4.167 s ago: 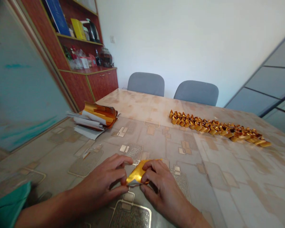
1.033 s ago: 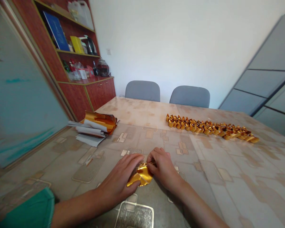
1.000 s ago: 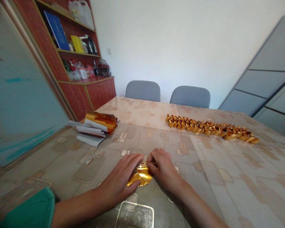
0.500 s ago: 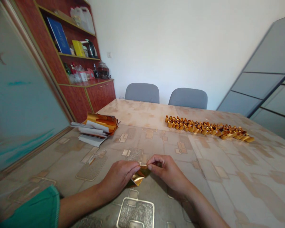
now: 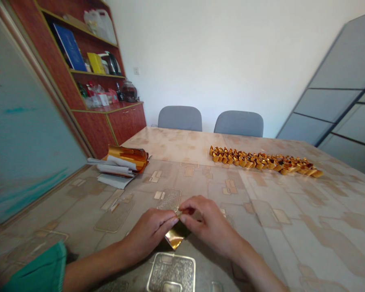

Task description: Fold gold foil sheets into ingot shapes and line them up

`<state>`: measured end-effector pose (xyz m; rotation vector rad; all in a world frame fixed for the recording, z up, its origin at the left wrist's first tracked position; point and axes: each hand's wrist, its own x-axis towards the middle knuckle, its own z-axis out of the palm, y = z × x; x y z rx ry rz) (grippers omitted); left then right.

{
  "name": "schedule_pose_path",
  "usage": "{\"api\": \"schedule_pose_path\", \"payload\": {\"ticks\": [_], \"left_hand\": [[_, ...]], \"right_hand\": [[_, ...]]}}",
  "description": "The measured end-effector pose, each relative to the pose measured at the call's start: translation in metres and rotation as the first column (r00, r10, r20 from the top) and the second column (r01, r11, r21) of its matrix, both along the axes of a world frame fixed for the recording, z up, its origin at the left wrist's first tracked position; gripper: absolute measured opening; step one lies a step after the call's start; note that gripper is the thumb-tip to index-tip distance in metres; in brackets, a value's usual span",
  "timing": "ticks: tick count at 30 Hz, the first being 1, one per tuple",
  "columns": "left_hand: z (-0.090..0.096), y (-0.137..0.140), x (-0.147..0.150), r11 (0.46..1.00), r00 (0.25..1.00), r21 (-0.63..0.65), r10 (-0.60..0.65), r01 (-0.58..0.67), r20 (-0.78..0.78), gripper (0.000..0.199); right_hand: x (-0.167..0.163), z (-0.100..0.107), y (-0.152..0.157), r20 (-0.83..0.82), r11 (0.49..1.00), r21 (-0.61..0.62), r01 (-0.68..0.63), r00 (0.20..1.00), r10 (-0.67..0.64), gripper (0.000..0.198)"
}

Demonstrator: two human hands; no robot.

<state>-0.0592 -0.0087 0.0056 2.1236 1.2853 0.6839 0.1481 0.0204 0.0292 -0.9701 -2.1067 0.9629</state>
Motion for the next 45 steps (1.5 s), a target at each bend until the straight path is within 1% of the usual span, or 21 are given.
{"api": "schedule_pose_path", "payload": {"ticks": [1, 3, 6, 8, 10, 11, 14, 16, 18, 21, 23, 24, 26, 28, 29, 31, 33, 36, 39, 42, 45], "left_hand": [[0.001, -0.001, 0.001, 0.999, 1.0, -0.031, -0.011, 0.012, 0.022, 0.038], [0.003, -0.001, 0.0, 0.994, 0.998, -0.106, -0.01, 0.017, 0.064, 0.042], [0.008, 0.001, -0.005, 0.982, 0.98, -0.183, -0.007, 0.045, 0.201, 0.046], [0.013, 0.002, -0.012, 0.973, 0.938, -0.203, -0.034, 0.11, 0.344, 0.043], [0.018, 0.003, -0.019, 0.965, 0.901, -0.2, -0.067, 0.167, 0.429, 0.043], [0.021, 0.004, -0.022, 0.966, 0.899, -0.187, -0.082, 0.178, 0.431, 0.045], [0.027, 0.003, -0.029, 0.966, 0.928, -0.16, -0.137, 0.202, 0.345, 0.059], [0.027, 0.002, -0.03, 0.961, 0.938, -0.161, -0.17, 0.226, 0.302, 0.066], [0.022, 0.002, -0.028, 0.952, 0.934, -0.189, -0.174, 0.241, 0.312, 0.061], [0.014, 0.001, -0.023, 0.939, 0.918, -0.252, -0.129, 0.235, 0.375, 0.048], [0.012, 0.001, -0.023, 0.938, 0.901, -0.243, -0.13, 0.247, 0.414, 0.041], [0.013, 0.0, -0.023, 0.937, 0.893, -0.219, -0.159, 0.27, 0.42, 0.037], [0.016, 0.0, -0.025, 0.924, 0.88, -0.154, -0.267, 0.349, 0.393, 0.034], [0.018, -0.001, -0.026, 0.905, 0.87, -0.092, -0.364, 0.414, 0.334, 0.039], [0.019, -0.001, -0.026, 0.906, 0.873, -0.074, -0.375, 0.416, 0.313, 0.044], [0.017, -0.001, -0.023, 0.924, 0.887, -0.081, -0.33, 0.373, 0.323, 0.048], [0.013, -0.002, -0.019, 0.94, 0.895, -0.149, -0.231, 0.306, 0.382, 0.046], [0.007, -0.002, -0.012, 0.946, 0.876, -0.239, -0.082, 0.219, 0.475, 0.04], [0.002, 0.0, -0.009, 0.952, 0.865, -0.273, 0.017, 0.14, 0.502, 0.035], [-0.003, 0.003, -0.009, 0.936, 0.839, -0.338, 0.106, 0.097, 0.533, 0.033], [-0.007, 0.005, -0.01, 0.897, 0.778, -0.425, 0.184, 0.116, 0.601, 0.031]], "right_hand": [[-0.007, -0.003, -0.005, 0.027, 1.0, -0.014, -0.014, 1.0, 0.015, 0.008], [-0.016, -0.01, -0.01, 0.025, 0.998, -0.065, 0.0, 1.0, 0.002, 0.012], [-0.015, -0.014, -0.007, -0.013, 0.992, -0.125, 0.034, 0.999, -0.036, 0.013], [-0.01, -0.013, -0.004, -0.041, 0.99, -0.131, 0.053, 0.997, -0.058, 0.013], [-0.004, -0.008, -0.002, -0.05, 0.992, -0.1, 0.078, 0.995, -0.084, 0.013], [-0.002, -0.006, -0.001, -0.047, 0.993, -0.075, 0.093, 0.994, -0.097, 0.013], [0.005, 0.001, 0.0, -0.03, 0.993, -0.011, 0.12, 0.992, -0.12, 0.013], [0.009, 0.003, 0.001, -0.007, 0.992, 0.039, 0.123, 0.992, -0.123, 0.013], [0.012, 0.004, 0.001, 0.029, 0.988, 0.111, 0.107, 0.993, -0.111, 0.013], [0.013, 0.005, 0.002, 0.08, 0.979, 0.197, 0.058, 0.994, -0.075, 0.015], [0.013, 0.004, 0.002, 0.096, 0.977, 0.208, 0.041, 0.993, -0.062, 0.015], [0.013, 0.003, 0.002, 0.099, 0.979, 0.2, 0.045, 0.993, -0.066, 0.015], [0.014, 0.002, 0.002, 0.099, 0.982, 0.176, 0.071, 0.991, -0.09, 0.015], [0.015, 0.0, 0.003, 0.098, 0.984, 0.149, 0.101, 0.988, -0.117, 0.016], [0.015, 0.0, 0.003, 0.095, 0.984, 0.137, 0.111, 0.988, -0.124, 0.016], [0.016, 0.0, 0.003, 0.087, 0.986, 0.113, 0.123, 0.987, -0.133, 0.016], [0.015, 0.0, 0.004, 0.076, 0.987, 0.101, 0.125, 0.988, -0.133, 0.016], [0.014, -0.002, 0.005, 0.064, 0.989, 0.091, 0.119, 0.99, -0.125, 0.016], [0.012, -0.005, 0.006, 0.047, 0.991, 0.061, 0.117, 0.992, -0.12, 0.016], [0.011, -0.007, 0.005, 0.017, 0.994, 0.015, 0.111, 0.994, -0.111, 0.016], [0.01, -0.004, 0.003, -0.044, 0.993, -0.056, 0.107, 0.993, -0.11, 0.015]]}}
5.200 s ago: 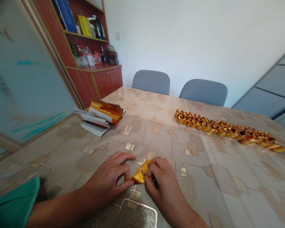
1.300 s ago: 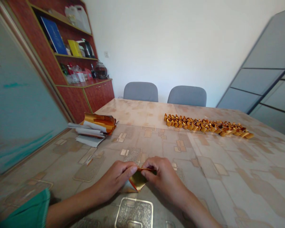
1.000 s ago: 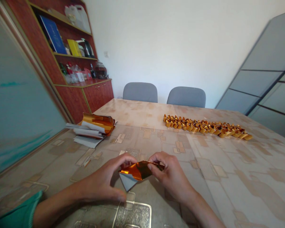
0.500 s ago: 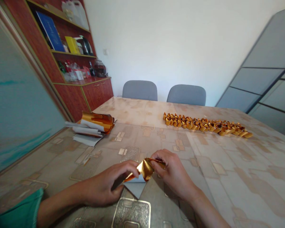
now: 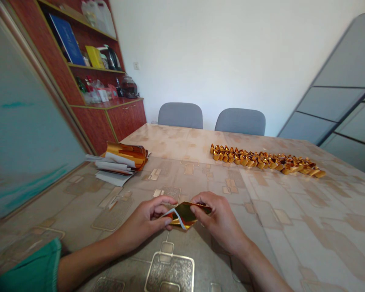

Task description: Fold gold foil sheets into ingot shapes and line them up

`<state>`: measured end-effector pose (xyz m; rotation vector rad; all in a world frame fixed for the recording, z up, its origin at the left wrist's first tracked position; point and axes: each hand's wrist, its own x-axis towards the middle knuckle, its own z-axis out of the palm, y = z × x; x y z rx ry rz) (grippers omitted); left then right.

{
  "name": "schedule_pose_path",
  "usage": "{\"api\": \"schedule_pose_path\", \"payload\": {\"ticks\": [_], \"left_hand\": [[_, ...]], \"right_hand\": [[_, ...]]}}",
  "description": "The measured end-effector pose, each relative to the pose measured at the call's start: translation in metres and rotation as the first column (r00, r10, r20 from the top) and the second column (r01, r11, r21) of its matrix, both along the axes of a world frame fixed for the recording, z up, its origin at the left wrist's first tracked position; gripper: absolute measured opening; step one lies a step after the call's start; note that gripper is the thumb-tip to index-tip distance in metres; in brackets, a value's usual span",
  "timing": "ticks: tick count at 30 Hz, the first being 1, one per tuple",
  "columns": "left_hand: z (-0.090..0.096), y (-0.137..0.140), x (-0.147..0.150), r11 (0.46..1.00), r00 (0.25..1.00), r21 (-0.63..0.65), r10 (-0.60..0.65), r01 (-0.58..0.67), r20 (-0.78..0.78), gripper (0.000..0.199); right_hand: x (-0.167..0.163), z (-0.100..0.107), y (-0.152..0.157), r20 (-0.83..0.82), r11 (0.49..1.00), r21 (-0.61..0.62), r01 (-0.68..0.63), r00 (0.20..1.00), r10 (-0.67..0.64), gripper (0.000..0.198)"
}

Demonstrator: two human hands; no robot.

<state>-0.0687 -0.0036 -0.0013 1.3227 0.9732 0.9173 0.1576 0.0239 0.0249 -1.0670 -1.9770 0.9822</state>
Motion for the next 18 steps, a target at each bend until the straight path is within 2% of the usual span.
{"api": "schedule_pose_path", "payload": {"ticks": [3, 5, 7, 8, 10, 12, 13, 18], "left_hand": [[0.001, 0.001, 0.0, 0.995, 0.995, -0.089, 0.053, -0.045, 0.087, 0.036], [0.005, 0.002, 0.001, 0.988, 0.983, -0.127, 0.111, -0.092, 0.145, 0.041], [0.009, 0.003, 0.002, 0.982, 0.966, -0.145, 0.151, -0.122, 0.21, 0.044], [0.01, 0.003, 0.002, 0.981, 0.958, -0.147, 0.161, -0.128, 0.237, 0.044], [0.012, 0.003, 0.003, 0.981, 0.949, -0.142, 0.17, -0.136, 0.265, 0.044], [0.012, 0.001, 0.003, 0.983, 0.951, -0.12, 0.164, -0.137, 0.261, 0.044], [0.012, 0.0, 0.003, 0.986, 0.955, -0.105, 0.152, -0.129, 0.255, 0.044], [0.011, -0.009, 0.005, 0.998, 0.97, -0.011, 0.056, -0.055, 0.235, 0.043]], "right_hand": [[0.001, 0.004, 0.0, -0.212, 0.987, -0.079, 0.137, 0.966, -0.151, 0.026], [0.003, 0.006, 0.002, -0.382, 0.949, -0.15, 0.277, 0.869, -0.314, 0.034], [0.003, 0.006, 0.002, -0.457, 0.92, -0.24, 0.311, 0.8, -0.39, 0.035], [0.001, 0.005, 0.001, -0.458, 0.922, -0.286, 0.262, 0.807, -0.372, 0.034], [-0.008, 0.001, -0.003, -0.443, 0.926, -0.376, 0.044, 0.869, -0.222, 0.033], [-0.02, -0.003, -0.01, -0.487, 0.876, -0.427, -0.226, 0.873, -0.013, 0.043], [-0.027, -0.005, -0.013, -0.522, 0.855, -0.431, -0.289, 0.853, 0.025, 0.047], [-0.041, -0.015, -0.02, -0.602, 0.875, -0.411, -0.256, 0.797, -0.05, 0.028]]}}
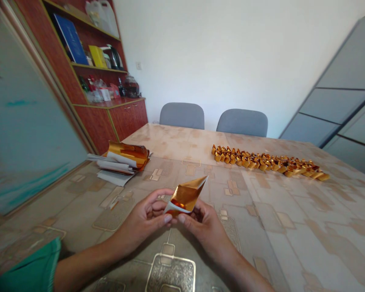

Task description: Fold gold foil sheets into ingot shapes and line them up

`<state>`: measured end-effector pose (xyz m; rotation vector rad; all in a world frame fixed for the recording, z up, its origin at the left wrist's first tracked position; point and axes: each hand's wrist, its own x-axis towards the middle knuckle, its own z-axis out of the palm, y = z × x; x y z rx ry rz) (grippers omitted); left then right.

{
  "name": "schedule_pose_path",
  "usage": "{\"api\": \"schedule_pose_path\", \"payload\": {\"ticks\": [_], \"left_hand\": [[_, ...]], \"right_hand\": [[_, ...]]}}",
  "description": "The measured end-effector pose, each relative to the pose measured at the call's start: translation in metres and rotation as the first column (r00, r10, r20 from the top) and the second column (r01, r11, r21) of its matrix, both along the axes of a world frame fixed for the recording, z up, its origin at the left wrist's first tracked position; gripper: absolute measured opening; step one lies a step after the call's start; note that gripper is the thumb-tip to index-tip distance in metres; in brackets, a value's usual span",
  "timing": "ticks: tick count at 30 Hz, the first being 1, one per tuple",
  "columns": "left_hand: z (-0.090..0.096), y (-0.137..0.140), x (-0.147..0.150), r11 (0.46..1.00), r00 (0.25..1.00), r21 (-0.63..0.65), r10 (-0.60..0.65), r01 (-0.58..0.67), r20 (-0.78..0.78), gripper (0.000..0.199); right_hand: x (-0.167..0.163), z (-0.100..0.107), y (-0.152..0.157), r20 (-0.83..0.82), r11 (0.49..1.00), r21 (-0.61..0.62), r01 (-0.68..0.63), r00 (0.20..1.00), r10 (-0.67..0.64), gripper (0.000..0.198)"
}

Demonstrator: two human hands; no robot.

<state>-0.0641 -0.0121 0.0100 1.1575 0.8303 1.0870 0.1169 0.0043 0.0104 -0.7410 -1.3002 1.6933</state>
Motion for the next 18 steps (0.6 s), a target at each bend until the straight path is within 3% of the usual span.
{"api": "schedule_pose_path", "payload": {"ticks": [4, 9, 14, 18], "left_hand": [[-0.001, -0.0023, 0.0, 0.99, 0.996, 0.138, 0.039, -0.028, -0.08, 0.034], [-0.0014, 0.0003, -0.0037, 0.969, 0.907, 0.24, 0.155, -0.062, -0.392, 0.011], [0.0028, 0.001, -0.0024, 0.99, 0.942, 0.119, 0.109, -0.075, -0.317, 0.013], [0.0025, 0.0005, -0.0004, 0.997, 0.969, 0.017, 0.082, -0.081, -0.234, 0.013]], "right_hand": [[0.0043, -0.0001, 0.0016, 0.035, 0.999, 0.037, 0.017, 0.999, -0.019, 0.024], [0.0041, -0.002, -0.0008, 0.078, 0.998, 0.051, 0.044, 0.996, -0.048, 0.024], [0.0008, -0.0036, -0.0034, 0.068, 0.998, 0.015, 0.06, 0.996, -0.061, 0.03], [0.0019, -0.0036, -0.0007, 0.111, 0.996, 0.06, 0.072, 0.991, -0.079, 0.029]]}}
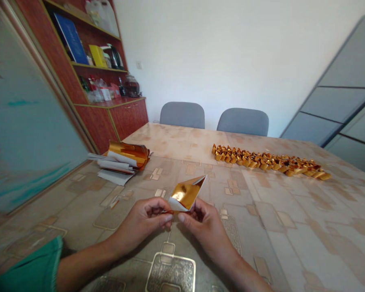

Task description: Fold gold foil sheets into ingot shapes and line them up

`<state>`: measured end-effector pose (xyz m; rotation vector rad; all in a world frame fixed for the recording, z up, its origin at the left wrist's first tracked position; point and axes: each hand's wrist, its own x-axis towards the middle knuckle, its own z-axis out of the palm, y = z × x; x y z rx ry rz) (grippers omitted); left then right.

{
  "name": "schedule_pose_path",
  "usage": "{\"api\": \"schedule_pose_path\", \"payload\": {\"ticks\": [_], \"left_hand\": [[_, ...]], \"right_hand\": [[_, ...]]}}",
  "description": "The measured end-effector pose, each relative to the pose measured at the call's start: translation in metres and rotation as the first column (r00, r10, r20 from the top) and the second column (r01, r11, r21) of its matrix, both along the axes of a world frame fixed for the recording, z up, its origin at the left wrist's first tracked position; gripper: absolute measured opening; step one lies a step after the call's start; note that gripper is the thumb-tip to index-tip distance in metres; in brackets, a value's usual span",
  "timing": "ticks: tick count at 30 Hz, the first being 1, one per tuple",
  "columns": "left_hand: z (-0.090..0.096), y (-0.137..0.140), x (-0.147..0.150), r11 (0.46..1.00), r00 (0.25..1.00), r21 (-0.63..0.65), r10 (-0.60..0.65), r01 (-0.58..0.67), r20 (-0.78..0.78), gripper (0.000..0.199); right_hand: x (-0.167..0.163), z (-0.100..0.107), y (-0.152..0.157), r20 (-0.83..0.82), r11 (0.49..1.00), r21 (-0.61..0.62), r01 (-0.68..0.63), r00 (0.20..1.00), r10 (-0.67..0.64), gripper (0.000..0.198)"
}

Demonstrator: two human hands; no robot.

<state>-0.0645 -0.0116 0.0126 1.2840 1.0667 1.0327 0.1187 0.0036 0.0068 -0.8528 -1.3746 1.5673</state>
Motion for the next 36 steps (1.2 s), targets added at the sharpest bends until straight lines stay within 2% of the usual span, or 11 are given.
{"api": "schedule_pose_path", "payload": {"ticks": [6, 11, 17, 20, 23, 30, 36], "left_hand": [[-0.003, 0.001, 0.0, 1.0, 0.995, 0.019, -0.012, 0.01, 0.095, 0.017], [-0.003, 0.003, 0.001, 0.999, 0.992, 0.022, -0.046, 0.044, 0.115, 0.019], [-0.003, 0.002, 0.004, 0.998, 0.966, -0.052, -0.017, 0.032, 0.257, 0.037], [-0.002, 0.003, 0.003, 0.997, 0.967, -0.072, 0.012, 0.006, 0.254, 0.041], [0.0, 0.003, 0.002, 0.997, 0.968, -0.072, 0.018, 0.0, 0.249, 0.041], [-0.001, 0.006, 0.002, 0.995, 0.967, -0.097, 0.002, 0.023, 0.255, 0.038], [-0.004, 0.01, -0.003, 0.988, 0.963, -0.093, -0.094, 0.121, 0.254, 0.034]], "right_hand": [[0.002, 0.001, 0.002, 0.127, 0.995, 0.091, 0.05, 0.99, -0.062, 0.033], [0.003, -0.001, 0.002, 0.125, 0.994, 0.074, 0.087, 0.988, -0.095, 0.031], [0.001, -0.006, 0.002, 0.107, 0.992, 0.058, 0.112, 0.987, -0.117, 0.028], [0.0, -0.003, 0.001, 0.024, 0.995, 0.021, 0.102, 0.994, -0.103, 0.028], [-0.001, 0.0, 0.002, -0.005, 0.999, 0.007, 0.039, 0.999, -0.038, 0.031], [0.005, -0.008, 0.005, 0.0, 0.998, 0.004, 0.068, 0.998, -0.068, 0.024], [0.01, 0.0, 0.008, 0.098, 0.99, 0.118, 0.078, 0.991, -0.09, 0.029]]}}
